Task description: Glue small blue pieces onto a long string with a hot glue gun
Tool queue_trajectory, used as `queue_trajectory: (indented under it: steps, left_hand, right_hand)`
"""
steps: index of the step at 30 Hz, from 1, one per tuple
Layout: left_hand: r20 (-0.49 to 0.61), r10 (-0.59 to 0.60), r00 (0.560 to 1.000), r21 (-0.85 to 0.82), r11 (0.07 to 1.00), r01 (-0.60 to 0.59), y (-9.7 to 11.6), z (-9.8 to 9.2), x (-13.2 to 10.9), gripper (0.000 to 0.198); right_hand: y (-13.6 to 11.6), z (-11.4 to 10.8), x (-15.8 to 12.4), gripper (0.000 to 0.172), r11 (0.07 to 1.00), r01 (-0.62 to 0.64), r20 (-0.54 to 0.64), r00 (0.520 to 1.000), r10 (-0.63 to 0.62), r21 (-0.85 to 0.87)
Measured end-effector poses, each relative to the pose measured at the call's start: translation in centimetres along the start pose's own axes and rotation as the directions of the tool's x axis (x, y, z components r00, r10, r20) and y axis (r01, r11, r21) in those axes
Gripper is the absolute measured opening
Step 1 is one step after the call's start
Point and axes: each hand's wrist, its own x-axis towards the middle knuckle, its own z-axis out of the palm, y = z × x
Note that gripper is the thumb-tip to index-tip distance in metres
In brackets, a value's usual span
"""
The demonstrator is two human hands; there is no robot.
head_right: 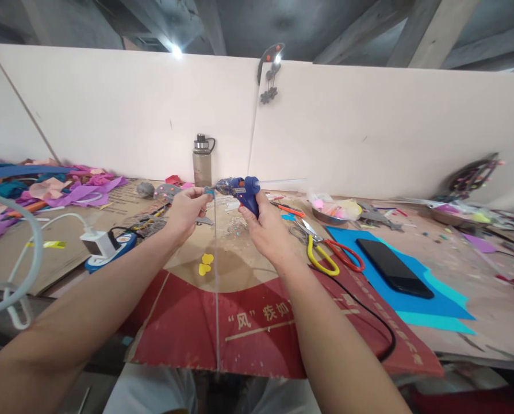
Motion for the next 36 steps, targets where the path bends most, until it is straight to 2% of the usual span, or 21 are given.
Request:
queue_trajectory:
  steps: [6,36]
  left_hand:
    - [0.015,0.012,1.0,-0.031,0.999,-0.011,-0.23,0.04,-0.02,0.011]
    - [0.027,0.012,1.0,-0.026,1.0,-0.011,-0.03,0.2,-0.07,0.011]
  right_hand:
    - [0.19,0.03,0.02,0.047,1.0,0.008,0.005,1.0,-0.008,-0.014]
    - [0.15,-0.03,0.05,0.049,0.997,0.022,0.009,1.0,-0.022,-0.078]
